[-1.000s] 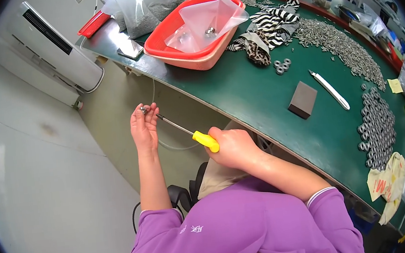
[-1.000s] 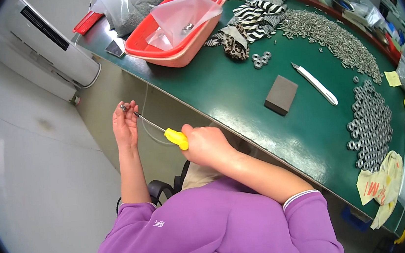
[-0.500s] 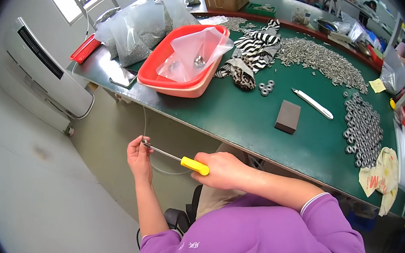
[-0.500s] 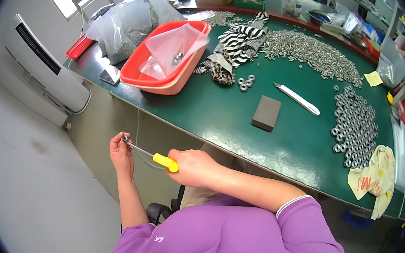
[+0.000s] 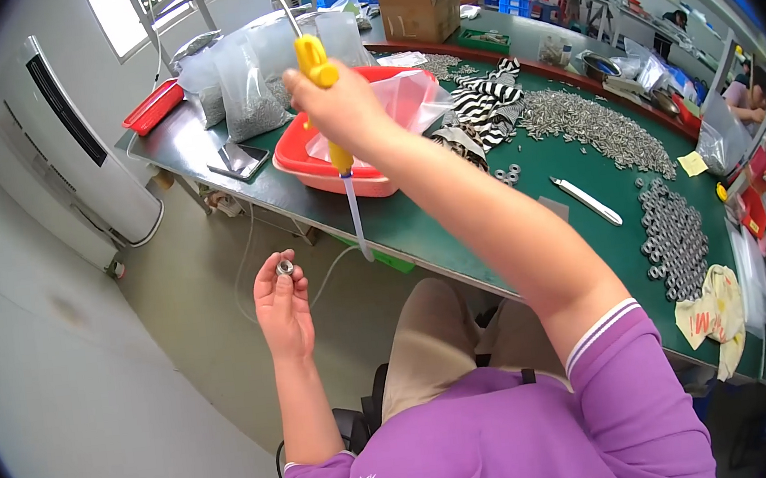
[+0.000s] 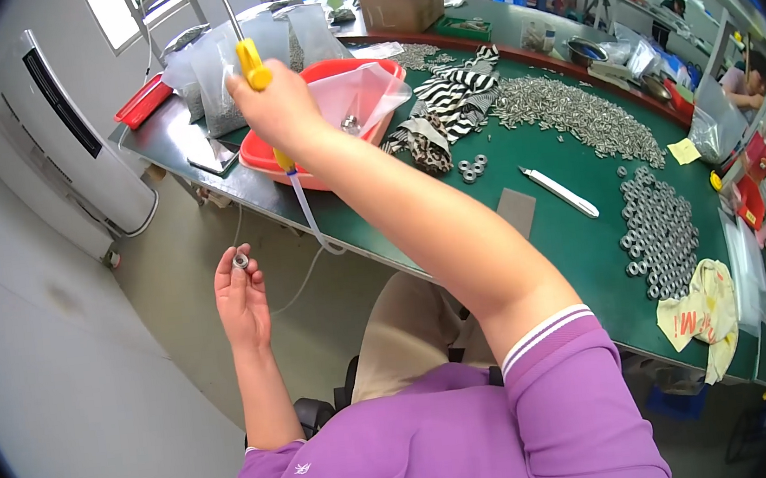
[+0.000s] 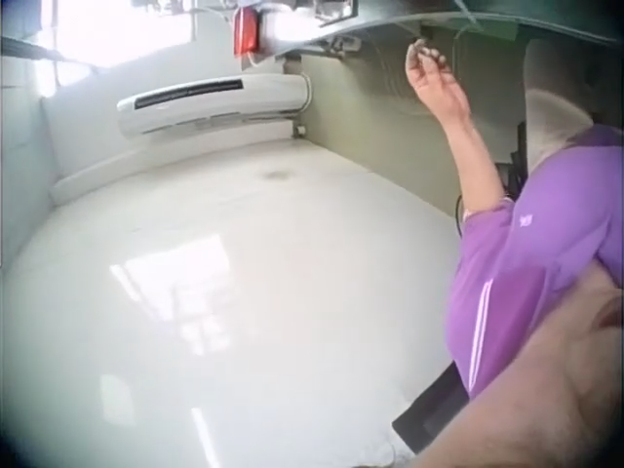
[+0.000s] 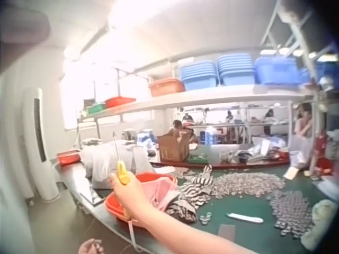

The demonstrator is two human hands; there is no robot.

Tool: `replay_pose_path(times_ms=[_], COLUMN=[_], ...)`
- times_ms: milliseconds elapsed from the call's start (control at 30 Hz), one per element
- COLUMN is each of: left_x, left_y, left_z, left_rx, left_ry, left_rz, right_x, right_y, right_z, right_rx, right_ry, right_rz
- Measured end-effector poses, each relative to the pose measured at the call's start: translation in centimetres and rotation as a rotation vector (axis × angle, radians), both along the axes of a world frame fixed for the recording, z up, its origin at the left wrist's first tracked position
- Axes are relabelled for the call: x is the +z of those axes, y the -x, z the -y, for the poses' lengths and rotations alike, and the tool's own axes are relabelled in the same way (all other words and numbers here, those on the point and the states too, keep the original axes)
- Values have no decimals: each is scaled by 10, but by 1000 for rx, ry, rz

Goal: Inspect and clean small metal ring components using an air blow gun and a cloth.

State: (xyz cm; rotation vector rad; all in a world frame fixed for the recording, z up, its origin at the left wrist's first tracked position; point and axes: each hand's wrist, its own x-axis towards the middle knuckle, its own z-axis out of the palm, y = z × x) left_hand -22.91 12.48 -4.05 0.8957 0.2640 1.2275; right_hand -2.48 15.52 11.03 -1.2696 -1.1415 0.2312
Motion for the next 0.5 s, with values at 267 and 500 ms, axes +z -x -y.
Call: replay_pose_path(times_ms=[267,500], left_x=[11,-2], left_y=[6,-3], left_z=[14,10], left_rx=[37,59], left_ry=[-18,84], left_rz=[-64,-151], right_x=[-53,-30], right_y=[7,-32], right_z=[2,100], right_rx=[-30,10], right_ry=[560,-36], right_rz=[387,869])
